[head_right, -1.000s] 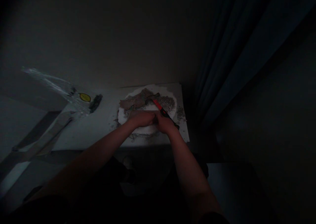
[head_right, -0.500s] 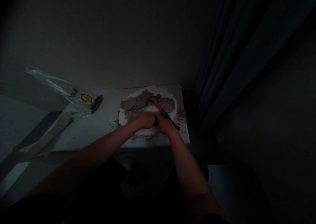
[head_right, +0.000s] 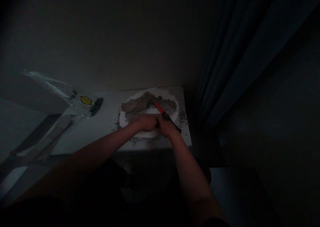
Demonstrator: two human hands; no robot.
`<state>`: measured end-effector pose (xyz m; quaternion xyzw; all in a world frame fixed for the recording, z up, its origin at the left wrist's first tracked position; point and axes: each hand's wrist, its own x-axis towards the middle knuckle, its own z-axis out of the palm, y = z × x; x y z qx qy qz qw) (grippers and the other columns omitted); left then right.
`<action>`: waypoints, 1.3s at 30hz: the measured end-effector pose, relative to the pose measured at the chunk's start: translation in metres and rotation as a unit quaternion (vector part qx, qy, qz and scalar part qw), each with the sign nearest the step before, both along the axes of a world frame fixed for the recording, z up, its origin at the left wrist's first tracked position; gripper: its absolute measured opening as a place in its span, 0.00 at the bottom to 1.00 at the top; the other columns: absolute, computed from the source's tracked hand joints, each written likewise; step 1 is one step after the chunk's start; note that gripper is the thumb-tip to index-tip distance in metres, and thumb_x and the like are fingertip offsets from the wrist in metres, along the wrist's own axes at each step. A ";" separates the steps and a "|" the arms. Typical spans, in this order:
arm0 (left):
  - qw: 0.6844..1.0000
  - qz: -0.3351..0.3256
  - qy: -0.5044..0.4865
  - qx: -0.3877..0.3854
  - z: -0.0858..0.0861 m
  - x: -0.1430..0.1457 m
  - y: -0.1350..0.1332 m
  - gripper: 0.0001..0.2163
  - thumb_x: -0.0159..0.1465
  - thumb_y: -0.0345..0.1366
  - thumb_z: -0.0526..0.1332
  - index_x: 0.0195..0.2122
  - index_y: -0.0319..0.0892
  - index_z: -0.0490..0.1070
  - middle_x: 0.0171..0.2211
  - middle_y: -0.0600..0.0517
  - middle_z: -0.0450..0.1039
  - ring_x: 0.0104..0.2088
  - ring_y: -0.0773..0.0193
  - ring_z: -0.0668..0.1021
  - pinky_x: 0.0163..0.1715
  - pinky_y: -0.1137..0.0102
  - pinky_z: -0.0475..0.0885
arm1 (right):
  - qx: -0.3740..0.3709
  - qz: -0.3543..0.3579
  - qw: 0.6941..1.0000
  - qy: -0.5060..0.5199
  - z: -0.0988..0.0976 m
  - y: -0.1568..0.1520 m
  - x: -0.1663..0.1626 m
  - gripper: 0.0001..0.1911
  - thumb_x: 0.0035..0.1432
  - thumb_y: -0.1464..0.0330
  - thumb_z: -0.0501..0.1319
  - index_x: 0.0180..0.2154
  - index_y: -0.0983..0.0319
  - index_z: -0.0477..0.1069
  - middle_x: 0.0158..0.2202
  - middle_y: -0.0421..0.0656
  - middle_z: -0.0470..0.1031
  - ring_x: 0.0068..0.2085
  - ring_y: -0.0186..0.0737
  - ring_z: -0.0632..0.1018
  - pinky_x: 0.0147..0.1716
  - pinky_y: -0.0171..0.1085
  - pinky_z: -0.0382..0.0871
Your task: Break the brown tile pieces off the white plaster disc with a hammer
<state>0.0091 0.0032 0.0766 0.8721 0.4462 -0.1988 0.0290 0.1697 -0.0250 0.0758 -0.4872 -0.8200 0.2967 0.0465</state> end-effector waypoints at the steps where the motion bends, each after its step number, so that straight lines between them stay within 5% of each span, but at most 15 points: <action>1: 1.000 0.002 0.005 -0.005 0.000 0.000 0.000 0.13 0.64 0.33 0.55 0.41 0.38 0.79 0.42 0.40 0.80 0.42 0.55 0.80 0.43 0.67 0.71 | 0.001 0.000 1.000 0.001 -0.001 0.000 0.000 0.39 0.61 0.68 0.56 0.70 0.58 0.43 0.57 0.55 0.72 0.50 0.52 0.78 0.47 0.45 0.68; 9: 0.999 0.035 0.028 -0.018 0.000 0.000 0.002 0.14 0.65 0.33 0.53 0.40 0.40 0.79 0.40 0.43 0.81 0.43 0.57 0.80 0.44 0.69 0.71 | 0.007 -0.005 1.000 0.001 -0.004 0.000 0.001 0.41 0.61 0.68 0.56 0.70 0.59 0.40 0.57 0.55 0.72 0.51 0.53 0.78 0.47 0.45 0.68; 16: 1.000 -0.010 -0.009 0.015 0.002 -0.004 -0.002 0.17 0.66 0.38 0.54 0.48 0.36 0.76 0.45 0.38 0.79 0.44 0.54 0.80 0.44 0.67 0.71 | 0.008 0.003 1.000 0.004 -0.001 0.000 0.001 0.40 0.61 0.69 0.57 0.70 0.60 0.42 0.58 0.57 0.71 0.51 0.53 0.77 0.47 0.45 0.67; 21: 1.000 0.010 0.016 -0.011 0.004 -0.003 -0.001 0.15 0.66 0.32 0.51 0.43 0.39 0.78 0.44 0.42 0.80 0.44 0.57 0.80 0.44 0.67 0.71 | 0.007 0.007 1.000 -0.005 -0.002 0.001 0.002 0.42 0.60 0.70 0.57 0.70 0.61 0.41 0.59 0.57 0.70 0.52 0.52 0.77 0.48 0.44 0.67; 39: 1.000 0.001 -0.027 -0.004 0.002 -0.010 0.002 0.14 0.65 0.40 0.55 0.44 0.39 0.76 0.46 0.41 0.79 0.44 0.56 0.80 0.44 0.67 0.71 | 0.014 0.012 1.000 0.003 0.002 -0.002 0.002 0.42 0.59 0.71 0.57 0.70 0.61 0.41 0.61 0.58 0.68 0.51 0.52 0.78 0.47 0.44 0.68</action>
